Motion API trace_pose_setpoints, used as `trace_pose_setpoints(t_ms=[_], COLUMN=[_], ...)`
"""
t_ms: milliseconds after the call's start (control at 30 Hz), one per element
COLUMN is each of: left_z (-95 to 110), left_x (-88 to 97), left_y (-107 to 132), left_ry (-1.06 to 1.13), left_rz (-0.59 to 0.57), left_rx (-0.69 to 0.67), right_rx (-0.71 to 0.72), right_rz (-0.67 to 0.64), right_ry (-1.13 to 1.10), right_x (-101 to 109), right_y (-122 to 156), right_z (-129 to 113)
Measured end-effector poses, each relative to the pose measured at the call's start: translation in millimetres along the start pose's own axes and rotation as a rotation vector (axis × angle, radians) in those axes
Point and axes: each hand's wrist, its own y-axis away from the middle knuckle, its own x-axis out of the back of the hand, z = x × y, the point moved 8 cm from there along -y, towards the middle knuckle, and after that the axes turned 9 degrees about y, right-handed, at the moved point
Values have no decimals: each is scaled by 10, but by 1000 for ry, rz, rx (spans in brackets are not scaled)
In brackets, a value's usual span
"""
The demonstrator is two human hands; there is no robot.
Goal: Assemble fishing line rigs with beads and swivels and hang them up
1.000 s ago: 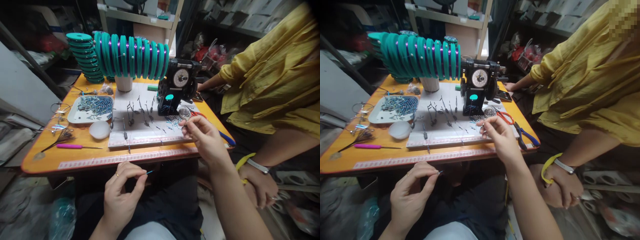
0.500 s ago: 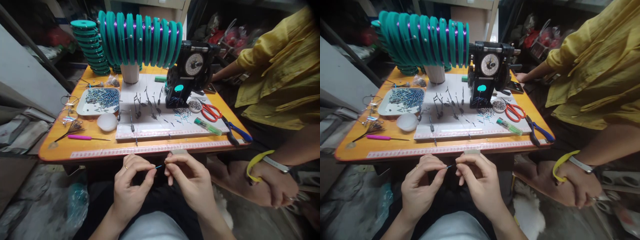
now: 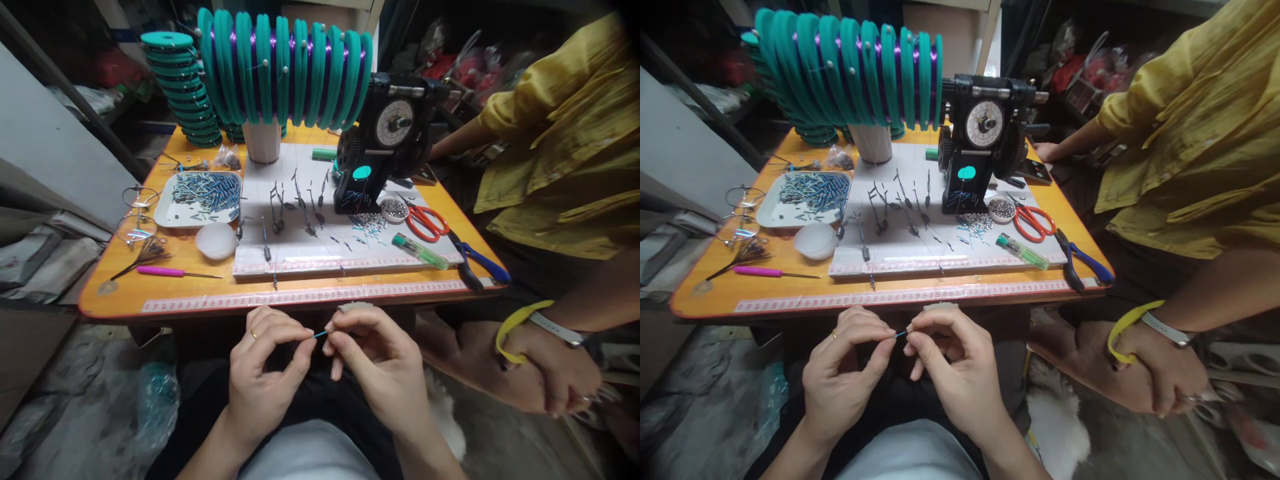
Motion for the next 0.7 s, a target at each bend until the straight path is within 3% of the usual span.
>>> trace_pose_setpoints(t_ms=[300, 500, 600, 700], left_z=[36, 22, 1, 2], left_x=[-18, -18, -11, 9], left_y=[-14, -27, -25, -27], left_ry=[14, 86, 116, 133], left_rz=[-44, -66, -48, -19], left_rx=[-49, -18, 15, 18], right_rx=[-162, -175, -136, 1], right_rz=[-151, -103, -66, -9], right_ry=[-143, -86, 15, 161], right_x=[-120, -52, 23, 112], right_y=[-17, -15, -5, -8], right_z=[155, 157, 124, -4])
